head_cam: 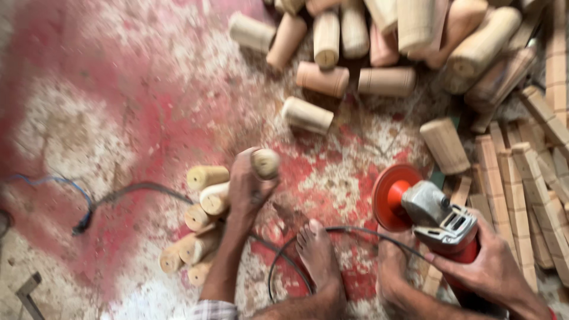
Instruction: The person uses an angle grinder with a sanding disc to smooth the ends of small wooden parts. They pick up each part, sand it, and place it aside, repeating the process for multiple items.
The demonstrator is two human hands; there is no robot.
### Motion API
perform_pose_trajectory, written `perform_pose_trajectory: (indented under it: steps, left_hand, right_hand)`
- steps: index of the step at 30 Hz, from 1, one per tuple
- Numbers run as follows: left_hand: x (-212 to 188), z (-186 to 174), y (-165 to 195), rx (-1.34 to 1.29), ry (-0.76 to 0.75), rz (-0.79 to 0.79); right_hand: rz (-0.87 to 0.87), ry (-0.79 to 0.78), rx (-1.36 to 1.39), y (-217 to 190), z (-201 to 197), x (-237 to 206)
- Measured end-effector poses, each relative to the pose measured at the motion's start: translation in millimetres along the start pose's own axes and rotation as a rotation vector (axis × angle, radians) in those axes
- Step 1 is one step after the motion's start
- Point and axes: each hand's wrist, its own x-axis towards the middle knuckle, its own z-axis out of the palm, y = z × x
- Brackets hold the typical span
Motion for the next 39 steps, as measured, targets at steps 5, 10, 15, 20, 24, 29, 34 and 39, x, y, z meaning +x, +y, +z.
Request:
perform_pose_trajectory:
  steps: [5,10,15,20,24,29,34,39]
  left_hand:
    - [20.2,-31.0,-36.0,0.326,-0.172,-0.142]
    - [27.0,-33.0,-46.0,0.492,-0.367,-0.197]
    - [38.3,-27.7,-38.0,0.689,-0.477,-0.216]
    - [60.1,-19.5,-9.3,0.498,-0.354,-0.023]
    - [100.4,6.2,27.9,0.330,-0.208,0.262]
    - [143.3,49.8,65.6,0.577,-0.307,0.600]
    - [132.0,67.9,62.1,0.502,-0.405,0.453]
    - [86.8,77.1,53.3,0.099,-0.498,0.221]
  right_hand:
    - [0.070,-0.030,0.017,13.0,2.4,7.2]
    - [0.087,-0.063,0.020,25.1,4.3,13.3]
    - [0.062,0.006,-0.071,30.2,7.1,17.4]
    - [0.065,0.018,-0.057,27.3,7.2,14.1]
    - [-0.015,0.011,0.024,20.2,6.0,8.7]
    - [0.062,-0.026,-0.023,9.0,4.7,4.4]
    - [0.048,-0.018,-0.001,-0.1,4.1,2.0]
    - [0.012,0.001,0.006,-5.3,3.6,-0.1]
